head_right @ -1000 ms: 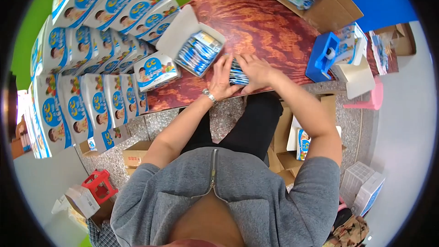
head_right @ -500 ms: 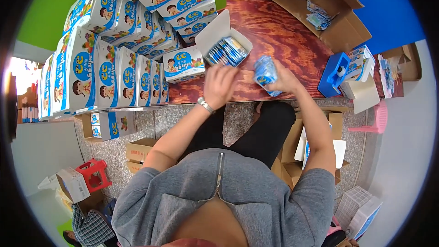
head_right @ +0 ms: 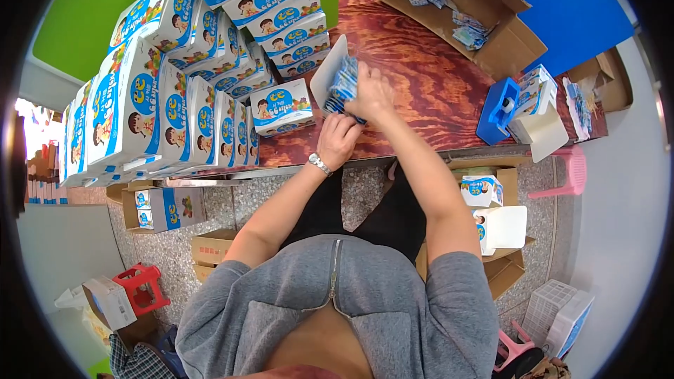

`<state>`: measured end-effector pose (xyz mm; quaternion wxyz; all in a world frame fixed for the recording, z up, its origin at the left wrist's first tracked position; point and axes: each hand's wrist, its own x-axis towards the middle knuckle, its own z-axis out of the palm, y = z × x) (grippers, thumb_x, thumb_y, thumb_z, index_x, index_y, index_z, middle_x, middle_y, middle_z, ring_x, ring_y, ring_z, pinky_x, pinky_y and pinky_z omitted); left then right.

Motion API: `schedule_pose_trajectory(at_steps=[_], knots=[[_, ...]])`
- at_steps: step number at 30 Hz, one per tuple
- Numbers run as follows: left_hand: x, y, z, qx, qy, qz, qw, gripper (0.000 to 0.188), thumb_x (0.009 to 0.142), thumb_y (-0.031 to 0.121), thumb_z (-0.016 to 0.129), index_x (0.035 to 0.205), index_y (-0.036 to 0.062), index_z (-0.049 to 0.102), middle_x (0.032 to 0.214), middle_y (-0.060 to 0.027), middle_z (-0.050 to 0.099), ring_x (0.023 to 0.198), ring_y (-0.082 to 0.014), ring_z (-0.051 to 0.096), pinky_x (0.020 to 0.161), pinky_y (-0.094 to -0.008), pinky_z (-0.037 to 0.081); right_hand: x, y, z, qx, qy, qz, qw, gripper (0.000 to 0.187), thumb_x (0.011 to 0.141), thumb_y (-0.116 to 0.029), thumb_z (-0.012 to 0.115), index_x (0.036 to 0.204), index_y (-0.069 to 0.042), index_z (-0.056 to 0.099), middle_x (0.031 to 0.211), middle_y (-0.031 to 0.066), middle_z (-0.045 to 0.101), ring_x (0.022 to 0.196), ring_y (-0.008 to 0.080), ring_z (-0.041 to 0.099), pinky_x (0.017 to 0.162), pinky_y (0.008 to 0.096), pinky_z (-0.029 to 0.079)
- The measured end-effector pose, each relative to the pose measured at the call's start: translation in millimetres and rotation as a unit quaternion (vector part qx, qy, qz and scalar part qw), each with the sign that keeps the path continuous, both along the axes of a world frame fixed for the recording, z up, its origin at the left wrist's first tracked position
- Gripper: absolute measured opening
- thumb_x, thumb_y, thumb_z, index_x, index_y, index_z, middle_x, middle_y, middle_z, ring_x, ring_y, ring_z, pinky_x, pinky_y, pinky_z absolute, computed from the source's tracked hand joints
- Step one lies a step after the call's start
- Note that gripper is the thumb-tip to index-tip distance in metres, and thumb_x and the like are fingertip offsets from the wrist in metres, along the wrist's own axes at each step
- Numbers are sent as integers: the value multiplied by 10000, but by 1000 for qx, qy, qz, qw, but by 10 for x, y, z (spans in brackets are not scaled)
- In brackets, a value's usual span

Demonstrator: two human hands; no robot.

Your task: Packing small blue sachets into cardboard boxes and stacking them in a warehouse environment.

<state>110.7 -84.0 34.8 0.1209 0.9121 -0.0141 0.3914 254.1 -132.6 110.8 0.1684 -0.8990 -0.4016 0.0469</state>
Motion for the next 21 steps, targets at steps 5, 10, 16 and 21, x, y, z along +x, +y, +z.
schedule_pose_trajectory(at_steps=[5,10,16,21], knots=[[-126,83,36,-123,-56,-48,990,197,769,5,692,951,13,616,1027,-134,589,1002,-331,582,858,-440,500,-204,190,-366,-111,-96,7,989,693,783,-199,723,1379,-69,392,1240,230,531,1148,422,547,992,625,404],[-180,145,44,-185,-44,-57,980,329,800,38,684,1110,1,582,1183,-191,550,1094,-396,553,941,-461,469,-205,97,-394,-106,-133,66,983,668,872,-237,640,1460,-87,358,1397,255,433,1324,425,408,1074,669,279],[-86,123,130,-199,-21,-29,979,417,825,71,672,1221,-10,568,1262,-206,534,1151,-409,522,987,-483,442,196,-248,-392,-3,29,232,972,860,864,-365,653,1569,-165,204,1614,187,198,1493,382,185,1155,640,181],[43,76,59,-123,17,5,992,625,831,179,689,1391,10,470,1433,-212,436,1350,-423,382,1088,-562,326,-13,-198,-463,-189,-136,239,943,836,879,-453,596,1571,-168,222,1634,125,179,1513,358,136,1173,618,156]])
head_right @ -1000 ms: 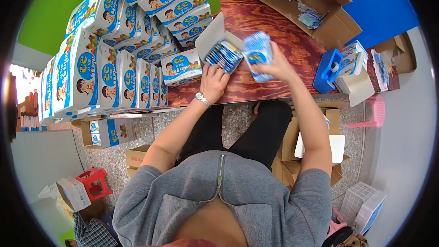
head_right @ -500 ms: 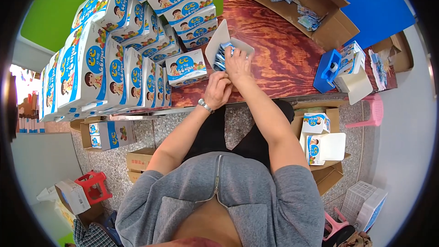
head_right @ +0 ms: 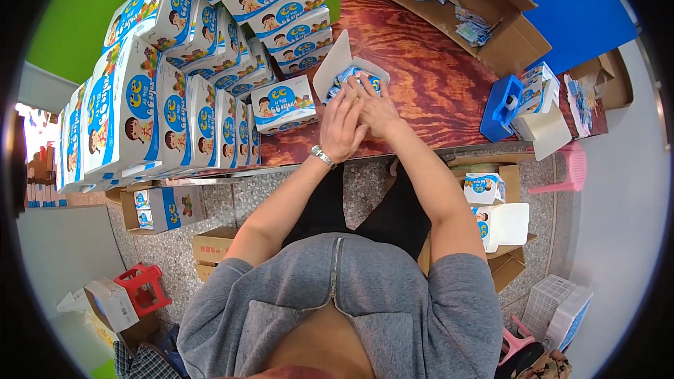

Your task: Packing small blue sachets into cardboard boxes and stacking them in a warehouse environment.

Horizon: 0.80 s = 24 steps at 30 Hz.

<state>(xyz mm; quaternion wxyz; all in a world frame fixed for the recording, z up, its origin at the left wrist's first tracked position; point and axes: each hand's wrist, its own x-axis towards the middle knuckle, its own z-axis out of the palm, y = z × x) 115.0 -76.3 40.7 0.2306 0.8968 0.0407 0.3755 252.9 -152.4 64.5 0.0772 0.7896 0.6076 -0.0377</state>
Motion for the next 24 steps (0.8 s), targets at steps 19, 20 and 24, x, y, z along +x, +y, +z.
schedule_pose_trajectory(at_steps=[19,20,24], knots=[[534,29,-34,76,214,43,973,828,916,554,547,1419,-91,418,1504,-271,380,1468,-378,255,1185,-538,161,729,-80,-188,300,344,-24,890,454,1002,-230,495,1434,-91,494,1468,181,479,1337,355,474,1104,401,394],[534,30,-26,82,228,40,969,830,918,549,547,1414,-103,415,1499,-279,382,1464,-381,264,1187,-536,161,704,-107,-213,293,337,-36,894,443,1006,-238,488,1423,-87,507,1472,174,476,1315,359,495,1088,400,411],[513,27,25,26,234,-5,972,802,933,536,527,1469,-35,350,1525,-268,342,1462,-370,270,1186,-546,167,610,-301,-277,281,409,-98,863,422,1015,-257,477,1387,-68,540,1480,184,460,1246,375,550,1032,410,460]])
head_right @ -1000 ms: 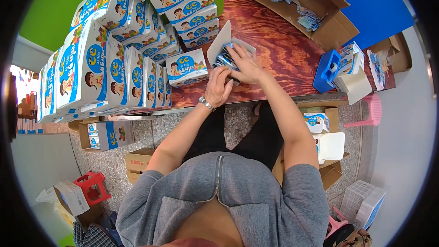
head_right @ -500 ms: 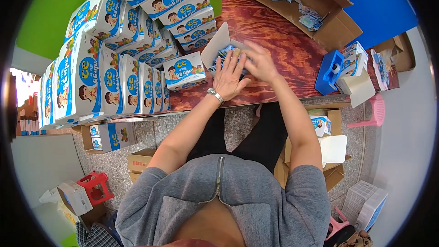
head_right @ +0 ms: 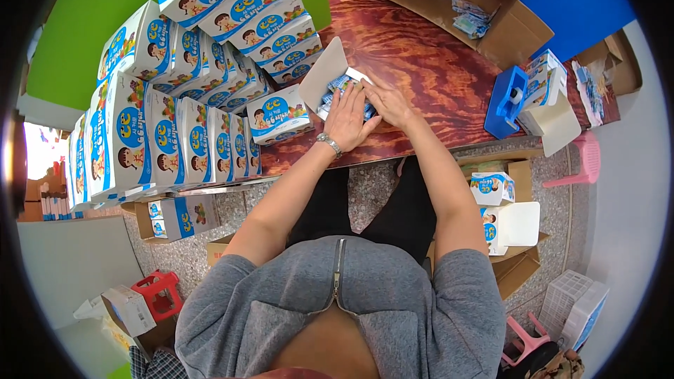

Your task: Packing small blue sachets into cardboard boxes and stacking them in a warehouse environment.

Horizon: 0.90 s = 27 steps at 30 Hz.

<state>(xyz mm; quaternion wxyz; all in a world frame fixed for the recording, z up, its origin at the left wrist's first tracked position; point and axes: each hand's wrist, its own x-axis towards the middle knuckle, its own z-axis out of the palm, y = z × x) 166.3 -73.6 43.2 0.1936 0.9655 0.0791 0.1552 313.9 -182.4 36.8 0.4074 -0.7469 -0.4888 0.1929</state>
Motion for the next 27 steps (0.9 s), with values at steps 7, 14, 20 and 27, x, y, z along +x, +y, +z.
schedule_pose_trajectory(at_steps=[7,14,20,27], knots=[[-270,53,121,24,31,-234,972,946,844,611,611,1512,17,302,1541,-205,344,1459,-361,278,1182,-564,179,-819,-734,101,-2,-83,-142,986,342,997,-205,515,1247,5,619,1430,251,489,1202,402,579,995,406,470],[-250,61,178,135,68,-308,939,929,754,537,741,1511,159,357,1530,-119,387,1438,-316,329,1187,-547,217,-255,-1065,194,-41,125,-51,990,334,1008,-277,486,1139,-25,662,1202,200,665,1101,292,644,950,361,485],[-252,93,190,110,91,-307,941,928,731,510,768,1500,175,371,1547,-102,363,1446,-302,318,1190,-540,210,504,24,407,-56,391,9,919,619,1060,-503,327,1469,-52,439,1466,142,477,1315,268,502,1126,420,361],[-183,103,249,83,127,-320,935,931,723,499,770,1504,200,361,1570,-94,328,1462,-307,290,1196,-535,190,580,699,-10,-160,234,344,895,641,1065,-529,250,1443,-70,490,1446,97,523,1281,212,520,1089,367,402]])
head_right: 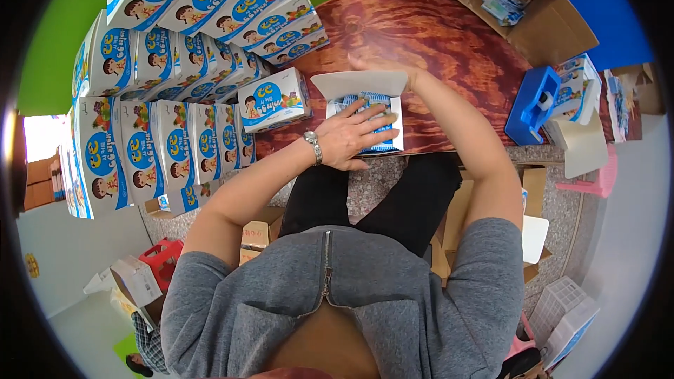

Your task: Packing small blue sachets into cardboard boxes and stacking them in a warehouse environment.

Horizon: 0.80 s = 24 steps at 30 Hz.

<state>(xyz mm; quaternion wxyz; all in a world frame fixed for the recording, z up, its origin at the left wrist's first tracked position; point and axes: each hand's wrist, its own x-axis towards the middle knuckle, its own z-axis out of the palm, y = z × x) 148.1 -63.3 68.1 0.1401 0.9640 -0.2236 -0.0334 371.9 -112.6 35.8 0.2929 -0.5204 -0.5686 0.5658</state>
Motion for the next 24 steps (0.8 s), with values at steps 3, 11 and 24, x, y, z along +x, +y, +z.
schedule_pose_trajectory(at_steps=[3,11,24], knots=[[-97,60,-253,-52,-14,-1,999,816,776,491,716,1472,184,421,1542,-111,380,1431,-317,348,1193,-502,236,-337,-229,157,-44,145,7,988,581,1069,-492,270,1405,-104,544,1431,113,539,1257,221,548,1079,366,414],[-112,77,-599,-197,-13,-19,980,506,935,308,538,1408,129,521,1425,-130,540,1323,-295,504,1152,-425,359,-457,-477,268,220,-152,46,963,413,1016,-364,432,1342,-171,597,1458,103,518,1303,330,522,1072,409,430],[-536,74,-332,-207,-244,276,906,1019,645,279,897,1453,23,332,1436,-300,357,1380,-493,314,1138,-540,315,-593,-719,305,279,-283,66,915,529,940,-489,538,1365,-175,565,1509,118,447,1389,389,400,1154,529,316]])
